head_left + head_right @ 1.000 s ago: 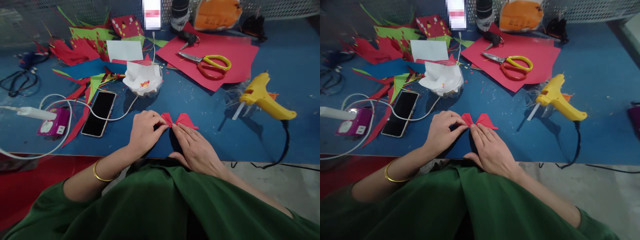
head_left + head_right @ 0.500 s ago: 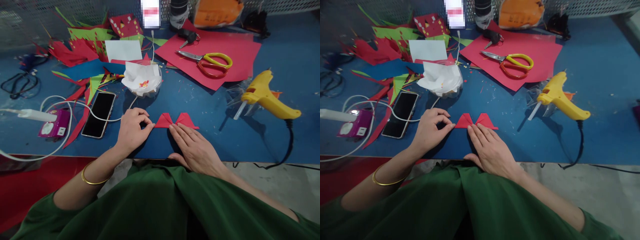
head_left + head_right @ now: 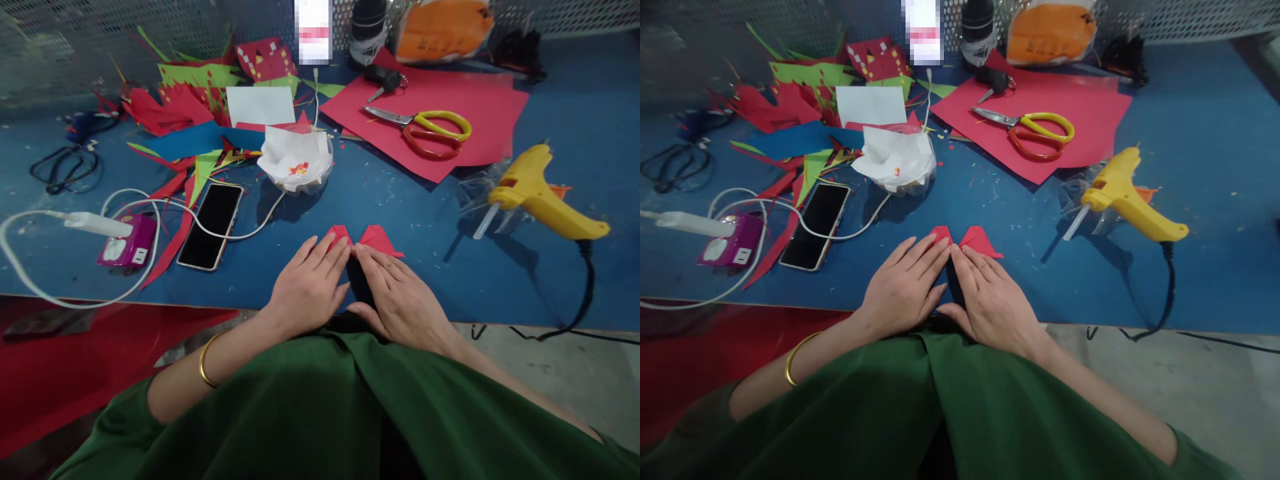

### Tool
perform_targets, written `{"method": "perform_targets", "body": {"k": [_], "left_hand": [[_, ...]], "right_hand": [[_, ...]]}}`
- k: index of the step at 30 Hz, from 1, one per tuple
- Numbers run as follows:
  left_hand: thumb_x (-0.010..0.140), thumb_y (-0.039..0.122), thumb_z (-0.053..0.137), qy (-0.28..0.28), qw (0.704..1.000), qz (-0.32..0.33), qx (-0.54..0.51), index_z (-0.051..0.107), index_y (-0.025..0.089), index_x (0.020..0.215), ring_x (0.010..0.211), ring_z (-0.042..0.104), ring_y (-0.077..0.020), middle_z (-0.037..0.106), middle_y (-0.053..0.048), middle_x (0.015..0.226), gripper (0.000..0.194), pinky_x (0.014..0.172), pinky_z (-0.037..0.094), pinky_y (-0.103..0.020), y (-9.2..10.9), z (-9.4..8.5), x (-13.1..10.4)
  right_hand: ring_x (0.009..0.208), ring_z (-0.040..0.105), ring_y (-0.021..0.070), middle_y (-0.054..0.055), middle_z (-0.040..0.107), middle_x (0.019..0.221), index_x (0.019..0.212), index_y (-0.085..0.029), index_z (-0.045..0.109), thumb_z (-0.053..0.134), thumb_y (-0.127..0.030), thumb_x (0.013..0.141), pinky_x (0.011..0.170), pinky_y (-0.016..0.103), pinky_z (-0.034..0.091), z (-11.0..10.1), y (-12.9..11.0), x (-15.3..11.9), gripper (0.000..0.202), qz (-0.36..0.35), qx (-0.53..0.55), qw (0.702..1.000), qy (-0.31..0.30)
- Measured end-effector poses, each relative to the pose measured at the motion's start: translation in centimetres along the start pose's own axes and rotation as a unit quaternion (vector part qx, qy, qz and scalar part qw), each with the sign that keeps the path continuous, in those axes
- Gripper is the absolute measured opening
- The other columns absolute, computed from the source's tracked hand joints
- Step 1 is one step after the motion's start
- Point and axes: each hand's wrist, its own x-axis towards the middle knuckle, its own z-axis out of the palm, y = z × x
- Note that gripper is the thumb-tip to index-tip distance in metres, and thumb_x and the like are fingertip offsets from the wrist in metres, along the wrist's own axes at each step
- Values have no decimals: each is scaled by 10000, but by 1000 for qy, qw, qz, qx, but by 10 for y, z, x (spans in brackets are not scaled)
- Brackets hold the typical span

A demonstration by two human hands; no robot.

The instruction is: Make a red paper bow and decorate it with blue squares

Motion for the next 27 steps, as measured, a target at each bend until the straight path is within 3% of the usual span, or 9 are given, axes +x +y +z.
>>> {"method": "perform_targets", "body": {"k": [8,12,15,20,24,27], "left_hand": [[975,301,504,-16,995,-96,22,577,42,1378,1379,489,-400,580,-179,1439,484,1151,338,-616,-13,-15,-29],[959,358,557,35,993,-113,19,587,86,1373,1339,534,-396,598,-192,1422,496,1117,395,-599,-14,-15,-33],[969,285,551,76,993,-89,3,608,124,1345,1260,610,-333,652,-170,1362,413,1060,484,-514,-10,-10,-22],[992,255,506,25,999,-20,-32,647,37,1272,1185,637,-354,683,-223,1281,382,982,551,-511,-9,1,-2],[983,279,529,48,998,-4,-41,649,52,1274,1194,630,-354,687,-216,1277,388,984,554,-518,-15,6,-2],[980,280,536,61,998,-8,-35,670,74,1243,1156,647,-343,705,-196,1249,360,960,565,-504,-16,7,-3]], "right_hand": [[1307,566,343,280,580,1416,1437,64,397,373,-536,1025,1057,461,499,-1,0,-1,727,4,0,1000,-2],[1340,538,351,280,562,1436,1457,58,385,407,-517,1020,1077,488,480,-2,0,0,722,3,3,1000,-16],[1367,512,352,275,533,1467,1485,42,367,419,-503,1016,1099,506,458,0,-1,1,721,10,10,999,-31],[1370,510,343,289,543,1452,1420,80,443,455,-475,1010,1123,474,443,-1,-4,1,690,9,19,999,-25],[1281,599,234,181,657,1362,1395,-45,490,463,-313,1016,1083,366,479,-28,11,-8,465,25,6,998,56],[1229,626,287,177,665,1338,1406,-121,489,510,-244,969,1013,445,501,-67,42,-15,454,179,-114,966,148]]}}
